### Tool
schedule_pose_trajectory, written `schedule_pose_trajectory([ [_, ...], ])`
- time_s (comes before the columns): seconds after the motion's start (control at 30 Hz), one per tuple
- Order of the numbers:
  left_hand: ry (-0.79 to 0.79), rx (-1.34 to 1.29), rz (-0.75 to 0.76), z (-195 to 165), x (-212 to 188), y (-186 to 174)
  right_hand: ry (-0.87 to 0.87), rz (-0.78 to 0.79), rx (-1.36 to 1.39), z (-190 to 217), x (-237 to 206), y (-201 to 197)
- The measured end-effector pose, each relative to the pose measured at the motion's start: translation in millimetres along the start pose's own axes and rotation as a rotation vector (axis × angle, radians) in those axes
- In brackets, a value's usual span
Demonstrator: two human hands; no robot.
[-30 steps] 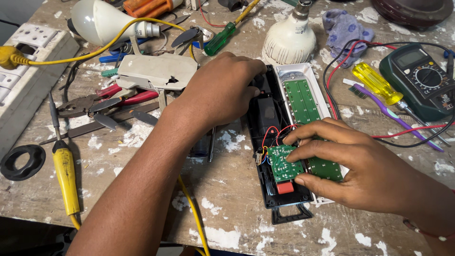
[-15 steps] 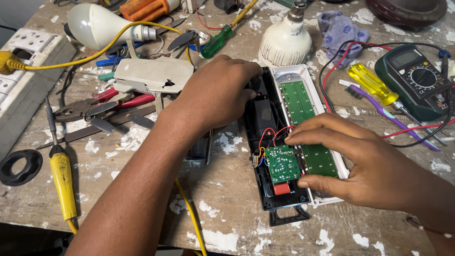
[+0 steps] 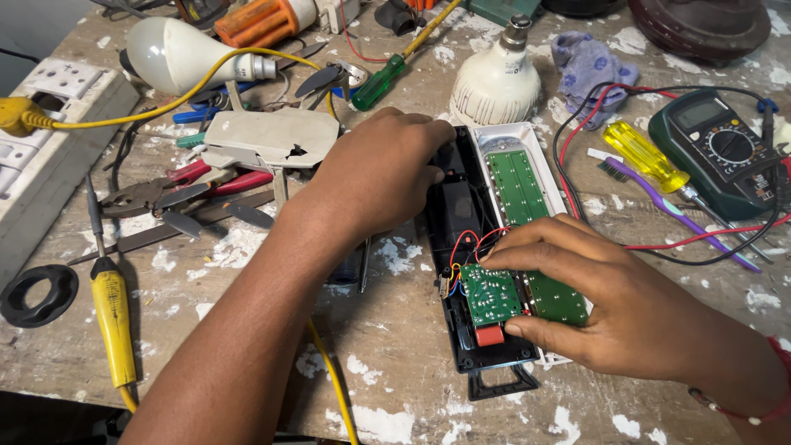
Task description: The person probes a green circuit board inside a disassembled emergency light housing with multimeter test leads, checking readings on the meter. They reposition the multimeter, adjust a small component on the board, then scrub the component and board area with a toothbrush.
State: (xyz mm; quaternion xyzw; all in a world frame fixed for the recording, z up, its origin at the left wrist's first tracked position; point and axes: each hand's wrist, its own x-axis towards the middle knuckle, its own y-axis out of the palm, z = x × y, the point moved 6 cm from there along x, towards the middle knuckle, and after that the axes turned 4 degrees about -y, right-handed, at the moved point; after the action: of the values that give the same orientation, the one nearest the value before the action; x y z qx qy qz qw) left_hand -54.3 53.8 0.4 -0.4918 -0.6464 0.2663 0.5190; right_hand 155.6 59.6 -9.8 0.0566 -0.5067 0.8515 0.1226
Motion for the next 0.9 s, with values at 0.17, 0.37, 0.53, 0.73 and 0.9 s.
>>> schedule_pose_trajectory([
  [0.17,-0.024,0.035,0.014,0,-4,-2,0.027,-0.08,-0.027,4,1,-6],
  [0.37,-0.043,0.104,0.044,3,-5,0,0.061,-0.287,-0.227,9,8,-20],
  [0.53,-0.063,0.177,0.023,3,-8,3,0.084,-0.353,-0.329,15,23,-28],
  [0.73,-0.179,0.19,0.012,5,-14,5,0.215,-0.297,-0.39,-2,53,-35],
  [0.9,-0.296,0.13,0.085,9,-13,2,0.283,-0.273,-0.355,-23,86,-33],
])
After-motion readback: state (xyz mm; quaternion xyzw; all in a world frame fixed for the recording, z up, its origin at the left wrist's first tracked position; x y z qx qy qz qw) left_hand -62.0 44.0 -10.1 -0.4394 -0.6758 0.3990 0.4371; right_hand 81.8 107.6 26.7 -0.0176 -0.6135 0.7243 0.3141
